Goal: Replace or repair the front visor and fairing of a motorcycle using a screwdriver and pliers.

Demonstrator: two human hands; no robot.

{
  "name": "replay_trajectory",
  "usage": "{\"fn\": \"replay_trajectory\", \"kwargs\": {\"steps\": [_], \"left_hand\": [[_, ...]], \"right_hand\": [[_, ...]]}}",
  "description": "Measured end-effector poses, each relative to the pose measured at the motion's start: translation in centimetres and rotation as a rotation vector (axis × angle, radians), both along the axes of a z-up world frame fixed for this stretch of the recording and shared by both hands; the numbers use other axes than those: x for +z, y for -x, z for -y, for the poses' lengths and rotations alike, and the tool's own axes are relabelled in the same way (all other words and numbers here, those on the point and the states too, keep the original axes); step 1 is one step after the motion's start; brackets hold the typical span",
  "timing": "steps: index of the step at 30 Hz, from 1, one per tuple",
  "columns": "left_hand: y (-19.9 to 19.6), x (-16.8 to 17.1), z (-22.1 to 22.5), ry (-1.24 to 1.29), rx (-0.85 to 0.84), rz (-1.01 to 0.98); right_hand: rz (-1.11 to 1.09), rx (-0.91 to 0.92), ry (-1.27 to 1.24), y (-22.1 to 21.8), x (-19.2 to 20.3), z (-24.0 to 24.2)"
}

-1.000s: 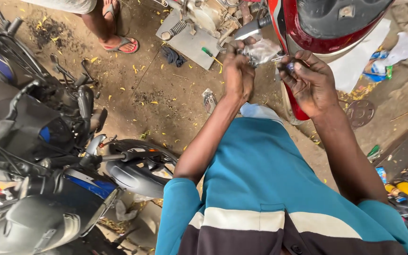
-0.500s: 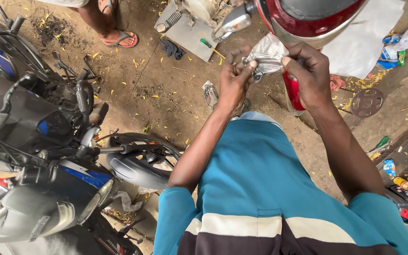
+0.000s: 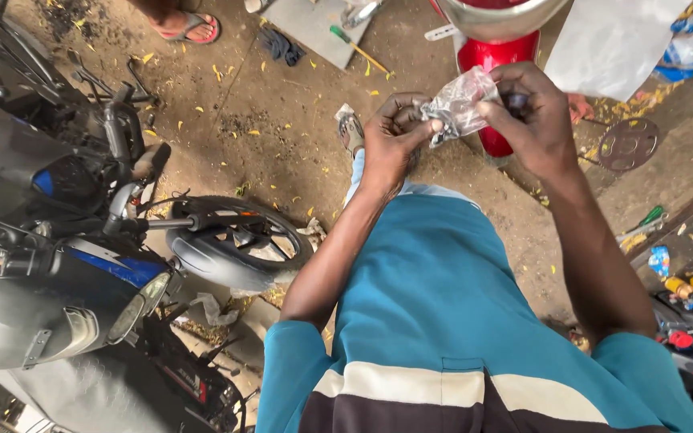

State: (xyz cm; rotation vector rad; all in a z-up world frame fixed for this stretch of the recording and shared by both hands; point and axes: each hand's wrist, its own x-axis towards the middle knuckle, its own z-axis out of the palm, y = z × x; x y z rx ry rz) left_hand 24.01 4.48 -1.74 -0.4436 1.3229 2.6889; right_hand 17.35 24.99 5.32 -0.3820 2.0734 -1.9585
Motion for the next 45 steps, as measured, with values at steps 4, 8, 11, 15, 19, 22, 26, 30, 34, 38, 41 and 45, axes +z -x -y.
{"fn": "replay_trajectory", "kwargs": {"steps": [4, 8, 11, 15, 19, 22, 26, 30, 34, 38, 41, 45], "left_hand": [[0.0, 1.0, -1.7, -0.019, 0.033, -0.003], [0.1, 1.6, -2.5, 0.003, 0.041, -0.016], [0.3, 3.0, -2.9, -0.049, 0.046, -0.144], [0.5, 3.9, -3.2, -0.051, 0.006, -0.153], [0.8, 4.5, -3.3, -0.04, 0.003, -0.055], [1.0, 4.0, -3.5, -0.016, 0.03, -0.026], [0.9, 1.8, -3.7, 0.029, 0.073, -0.066], [1.1, 3.5, -3.6, 0.076, 0.074, -0.059], [1.3, 5.5, -3.4, 0.006, 0.015, -0.163], [1.1, 5.2, -3.4, -0.021, -0.031, -0.185], [0.3, 2.5, -4.8, 0.075, -0.035, -0.164], [-2.6, -2.1, -8.7, -0.081, -0.085, -0.063]], "right_hand": [[-0.04, 0.01, -0.11, 0.3, -1.6, -2.2], [-0.094, -0.03, -0.031, 0.9, -2.1, -3.7], [-0.13, -0.039, -0.027, 1.0, -1.3, -4.3], [-0.147, -0.049, -0.032, 1.1, -1.3, -5.4], [-0.121, -0.045, -0.002, 1.4, -0.3, -5.5], [-0.013, -0.077, 0.017, 1.4, 2.3, -4.4], [0.134, -0.042, 0.099, 1.7, 4.6, -3.6], [0.114, 0.04, 0.177, 1.9, 2.4, -5.2], [0.19, -0.066, 0.172, 2.3, 4.6, -4.2], [0.165, -0.05, 0.179, 2.2, 4.8, -4.3], [0.152, -0.039, 0.103, 1.0, 2.4, -6.5], [0.248, -0.061, 0.033, -2.3, 0.5, -9.4]]}}
